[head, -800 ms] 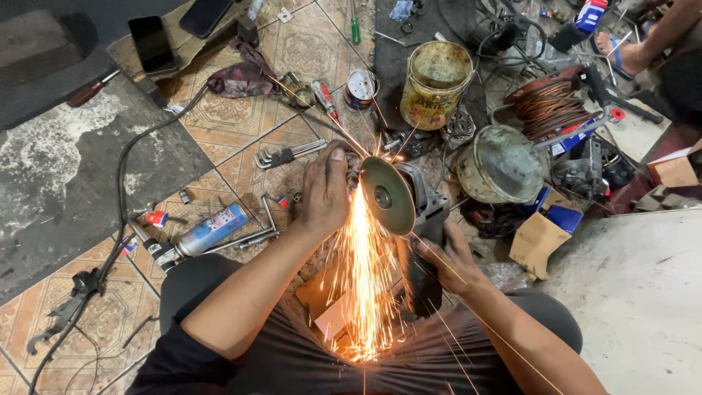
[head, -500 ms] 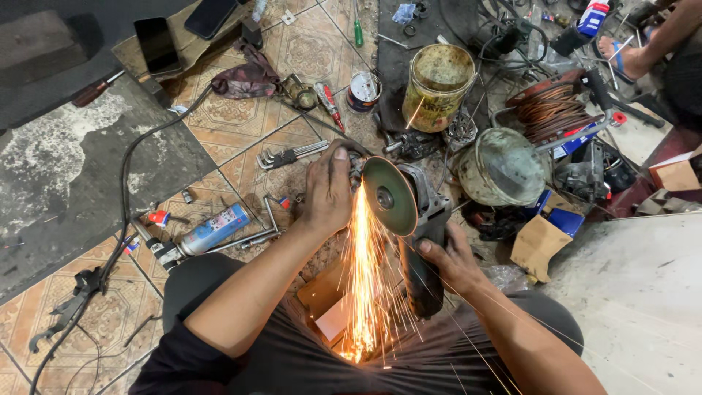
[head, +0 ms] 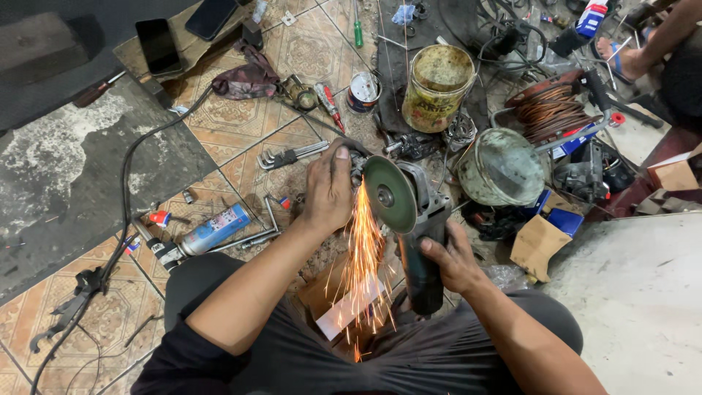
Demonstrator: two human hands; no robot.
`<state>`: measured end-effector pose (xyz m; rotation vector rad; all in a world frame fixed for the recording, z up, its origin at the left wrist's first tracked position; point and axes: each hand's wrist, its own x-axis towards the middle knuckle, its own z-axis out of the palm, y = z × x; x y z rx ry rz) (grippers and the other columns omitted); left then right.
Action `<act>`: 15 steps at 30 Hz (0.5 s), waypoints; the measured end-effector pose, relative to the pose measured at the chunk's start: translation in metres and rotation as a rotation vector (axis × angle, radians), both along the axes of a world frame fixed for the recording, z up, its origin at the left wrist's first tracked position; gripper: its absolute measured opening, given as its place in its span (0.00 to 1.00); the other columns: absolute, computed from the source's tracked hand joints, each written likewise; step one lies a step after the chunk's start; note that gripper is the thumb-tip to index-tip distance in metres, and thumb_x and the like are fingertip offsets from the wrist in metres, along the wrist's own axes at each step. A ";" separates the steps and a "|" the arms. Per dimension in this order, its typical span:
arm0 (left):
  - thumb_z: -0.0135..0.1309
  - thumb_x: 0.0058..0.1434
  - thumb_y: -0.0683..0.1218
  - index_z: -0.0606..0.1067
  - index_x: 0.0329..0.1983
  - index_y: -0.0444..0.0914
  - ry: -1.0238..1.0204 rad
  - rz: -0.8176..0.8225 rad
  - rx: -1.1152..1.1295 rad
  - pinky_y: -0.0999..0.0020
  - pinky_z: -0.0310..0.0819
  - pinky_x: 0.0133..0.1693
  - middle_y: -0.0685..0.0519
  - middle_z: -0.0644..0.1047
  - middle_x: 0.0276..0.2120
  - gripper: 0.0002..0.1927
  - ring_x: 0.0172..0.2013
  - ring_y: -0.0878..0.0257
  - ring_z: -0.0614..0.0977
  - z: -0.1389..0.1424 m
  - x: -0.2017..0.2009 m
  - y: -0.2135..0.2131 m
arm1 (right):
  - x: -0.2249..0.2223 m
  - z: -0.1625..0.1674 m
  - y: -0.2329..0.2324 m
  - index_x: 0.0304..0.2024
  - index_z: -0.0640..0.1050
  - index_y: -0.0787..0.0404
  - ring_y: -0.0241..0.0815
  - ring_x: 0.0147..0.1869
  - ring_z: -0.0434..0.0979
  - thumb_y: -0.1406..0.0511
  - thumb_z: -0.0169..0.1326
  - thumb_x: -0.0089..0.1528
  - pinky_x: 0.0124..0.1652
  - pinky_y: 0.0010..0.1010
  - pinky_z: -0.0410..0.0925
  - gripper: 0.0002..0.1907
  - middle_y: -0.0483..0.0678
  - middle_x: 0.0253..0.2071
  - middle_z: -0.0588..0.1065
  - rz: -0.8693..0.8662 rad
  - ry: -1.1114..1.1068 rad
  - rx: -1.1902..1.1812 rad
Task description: The person uses an angle grinder to cut and smooth a metal component, then uses pliers and a screwdriver to remove and adjust internal parts. The person works on a disassembled mechanical assembly on the floor.
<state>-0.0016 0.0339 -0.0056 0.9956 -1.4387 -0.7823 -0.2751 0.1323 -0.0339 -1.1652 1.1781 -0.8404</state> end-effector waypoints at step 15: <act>0.32 0.77 0.53 0.73 0.40 0.34 0.080 -0.002 0.121 0.59 0.67 0.39 0.47 0.71 0.27 0.23 0.31 0.57 0.73 -0.024 -0.043 0.000 | -0.038 0.003 0.010 0.59 0.71 0.68 0.41 0.54 0.76 0.52 0.57 0.61 0.54 0.34 0.69 0.32 0.53 0.51 0.77 0.017 0.035 -0.136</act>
